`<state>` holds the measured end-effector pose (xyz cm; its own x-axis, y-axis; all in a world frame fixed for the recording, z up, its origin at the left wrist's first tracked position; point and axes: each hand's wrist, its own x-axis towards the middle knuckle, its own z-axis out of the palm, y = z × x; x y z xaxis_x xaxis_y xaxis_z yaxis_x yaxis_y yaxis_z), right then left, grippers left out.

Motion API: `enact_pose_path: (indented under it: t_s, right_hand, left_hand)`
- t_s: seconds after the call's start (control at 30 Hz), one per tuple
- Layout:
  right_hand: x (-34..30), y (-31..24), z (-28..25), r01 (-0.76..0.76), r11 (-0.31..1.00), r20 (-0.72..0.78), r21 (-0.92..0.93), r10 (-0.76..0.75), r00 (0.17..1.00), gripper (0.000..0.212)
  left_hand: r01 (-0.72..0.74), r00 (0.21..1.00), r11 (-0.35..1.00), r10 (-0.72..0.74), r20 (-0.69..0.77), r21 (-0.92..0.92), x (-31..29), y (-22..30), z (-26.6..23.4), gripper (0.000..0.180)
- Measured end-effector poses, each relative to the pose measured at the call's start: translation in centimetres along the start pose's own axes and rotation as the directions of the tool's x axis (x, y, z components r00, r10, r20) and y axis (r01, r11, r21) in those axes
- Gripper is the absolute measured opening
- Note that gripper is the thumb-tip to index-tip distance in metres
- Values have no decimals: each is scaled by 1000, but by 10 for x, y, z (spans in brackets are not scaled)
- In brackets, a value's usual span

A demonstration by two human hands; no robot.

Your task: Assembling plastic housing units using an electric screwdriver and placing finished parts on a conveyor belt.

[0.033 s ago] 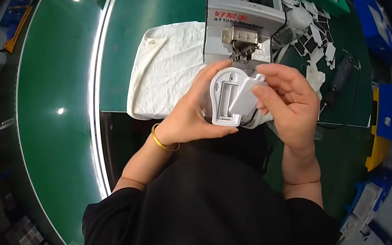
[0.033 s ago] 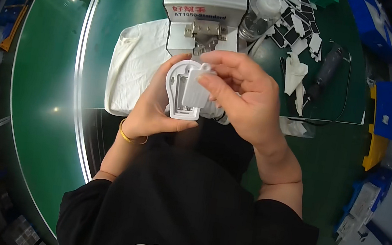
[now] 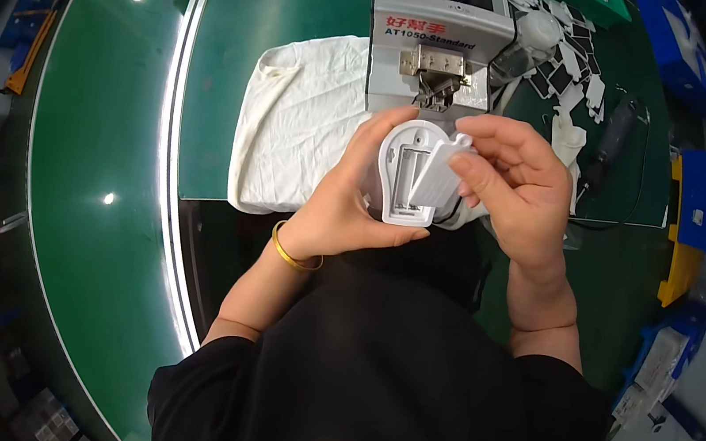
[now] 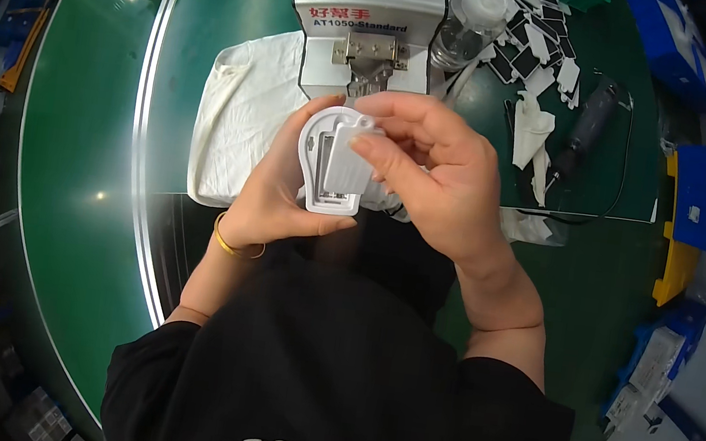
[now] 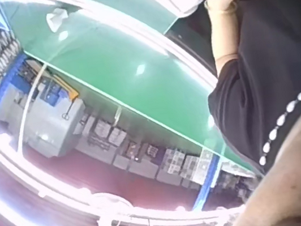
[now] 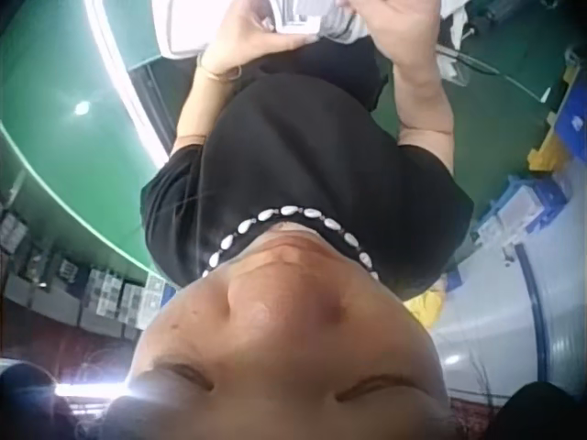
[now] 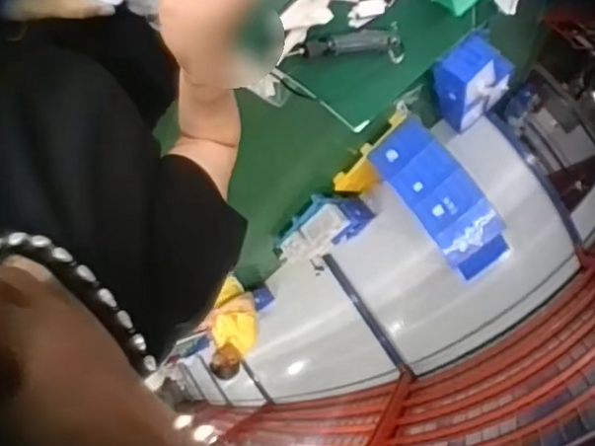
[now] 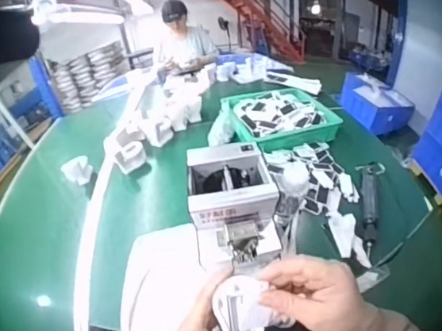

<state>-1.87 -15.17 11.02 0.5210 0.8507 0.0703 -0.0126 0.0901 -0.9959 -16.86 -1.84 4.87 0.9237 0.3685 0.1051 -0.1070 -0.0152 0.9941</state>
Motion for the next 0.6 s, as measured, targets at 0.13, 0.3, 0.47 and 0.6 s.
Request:
enact_pose_path:
  t_s: [0.13,0.3,0.47,0.6]
  right_hand:
    - [-6,3,8,-14,999,27,-36,15,1000,29]
    - [-12,14,9,19,991,41,-135,-13,999,26]
    - [-6,15,0,271,799,184,-536,-202,962,27]
    - [-6,30,8,101,961,117,-259,-73,990,50]
  left_hand:
    - [26,999,1000,-26,19,-1,-3,-1,4,104]
    - [-17,1000,1000,17,-1,-13,-4,-1,6,103]
    - [-74,997,996,75,-7,56,-4,-2,4,101]
    - [-193,980,972,196,-14,138,-1,0,3,102]
